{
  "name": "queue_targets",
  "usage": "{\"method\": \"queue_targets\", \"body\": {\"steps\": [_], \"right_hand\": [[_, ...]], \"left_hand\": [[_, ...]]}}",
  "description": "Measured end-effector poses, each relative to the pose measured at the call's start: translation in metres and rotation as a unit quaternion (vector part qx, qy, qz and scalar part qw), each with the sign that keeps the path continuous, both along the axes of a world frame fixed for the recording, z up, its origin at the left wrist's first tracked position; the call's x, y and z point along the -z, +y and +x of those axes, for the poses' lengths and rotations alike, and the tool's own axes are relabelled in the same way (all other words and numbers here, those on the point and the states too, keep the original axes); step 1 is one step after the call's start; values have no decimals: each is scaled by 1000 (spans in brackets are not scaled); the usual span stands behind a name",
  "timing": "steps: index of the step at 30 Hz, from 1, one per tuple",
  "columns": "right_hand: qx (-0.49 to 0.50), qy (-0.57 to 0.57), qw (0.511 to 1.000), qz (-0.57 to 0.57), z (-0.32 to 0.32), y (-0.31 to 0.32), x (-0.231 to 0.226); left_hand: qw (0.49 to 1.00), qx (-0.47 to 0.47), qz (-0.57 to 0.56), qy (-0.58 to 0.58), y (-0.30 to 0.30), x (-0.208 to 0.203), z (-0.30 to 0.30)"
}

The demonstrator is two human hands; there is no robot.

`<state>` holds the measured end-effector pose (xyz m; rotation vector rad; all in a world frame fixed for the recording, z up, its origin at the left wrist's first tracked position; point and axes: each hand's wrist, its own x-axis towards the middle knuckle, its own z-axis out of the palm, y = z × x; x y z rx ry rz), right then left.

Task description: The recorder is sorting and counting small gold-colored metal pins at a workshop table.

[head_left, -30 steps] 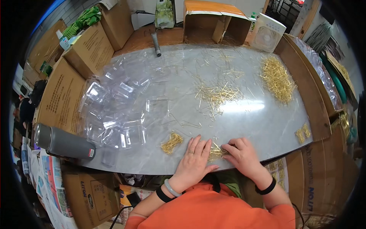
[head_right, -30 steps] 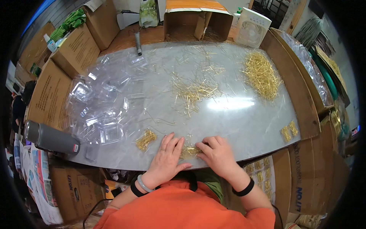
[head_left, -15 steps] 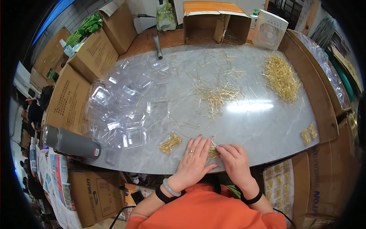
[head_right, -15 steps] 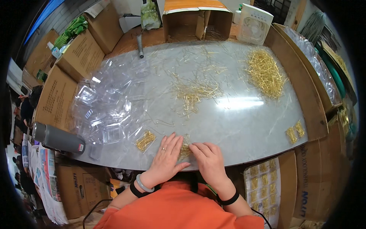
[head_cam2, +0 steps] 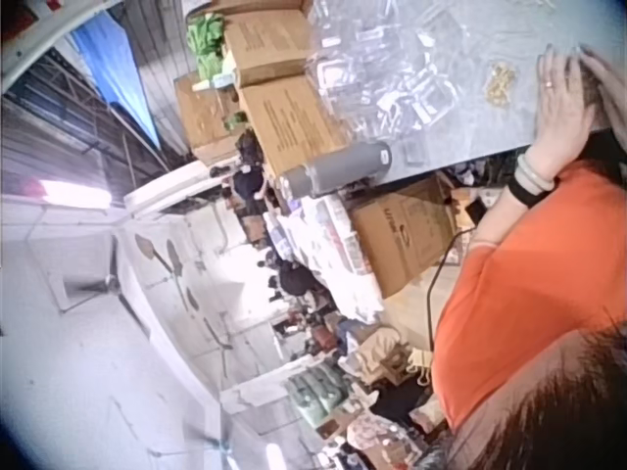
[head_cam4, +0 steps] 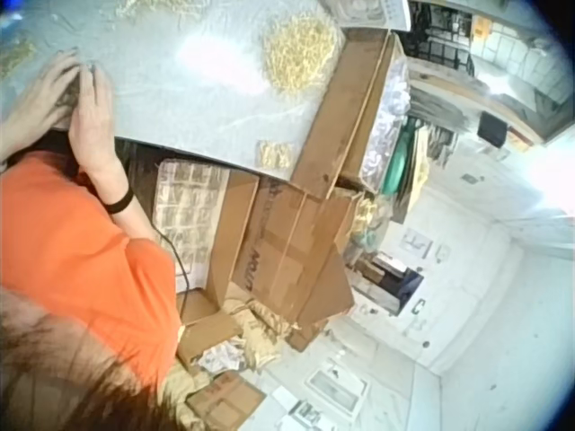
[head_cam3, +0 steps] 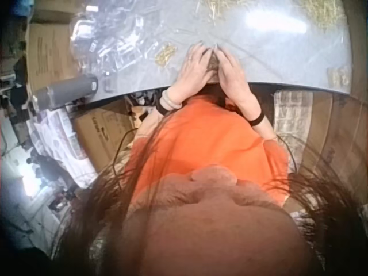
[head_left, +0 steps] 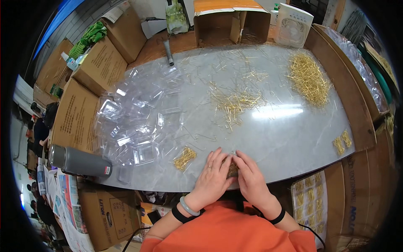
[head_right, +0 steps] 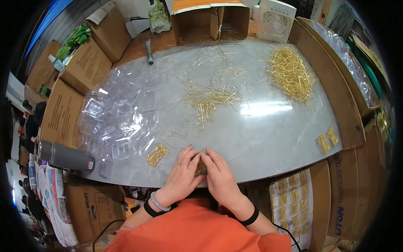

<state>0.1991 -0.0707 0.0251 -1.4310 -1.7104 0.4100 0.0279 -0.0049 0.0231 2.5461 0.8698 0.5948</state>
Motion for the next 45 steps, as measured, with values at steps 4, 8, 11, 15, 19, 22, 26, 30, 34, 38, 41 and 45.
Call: {"method": "queue_targets", "body": {"steps": [4, 8, 11, 15, 19, 22, 26, 30, 34, 38, 41, 45], "right_hand": [[-81, -18, 996, -22, 21, 8, -20], [-118, -111, 986, -43, 33, 14, -22], [-121, -133, 982, -51, 34, 15, -15], [-108, -158, 980, -49, 38, 7, -6], [-91, -152, 984, -1, 31, 6, -14], [-112, -214, 970, -7, 16, 7, -20], [-137, -234, 962, -8, 8, 13, -14], [-83, -142, 985, -54, 15, 10, 6], [-71, -155, 985, -28, 25, 9, -15], [-134, -206, 969, -8, 25, 14, -20], [-132, -183, 974, 8, 21, 16, -6], [-120, -151, 981, 10, 24, 16, 2]], "left_hand": [[999, -3, -18, -36, 0, 0, -3], [997, 7, -37, -72, 2, 5, -7], [994, 7, -59, -93, 3, 6, -8], [993, 19, -53, -105, 3, 4, -9], [991, 38, -77, -103, 4, 0, -12], [987, 54, -100, -110, 7, 1, -18], [968, 61, -181, -162, 11, -7, -29], [987, -11, -127, -95, -6, -16, -39], [992, -114, -55, -7, -19, -20, -43], [990, -126, -63, -12, -14, -17, -37], [994, -90, -59, -30, -1, -16, -25], [959, -68, -240, -131, 6, -24, -17]]}}
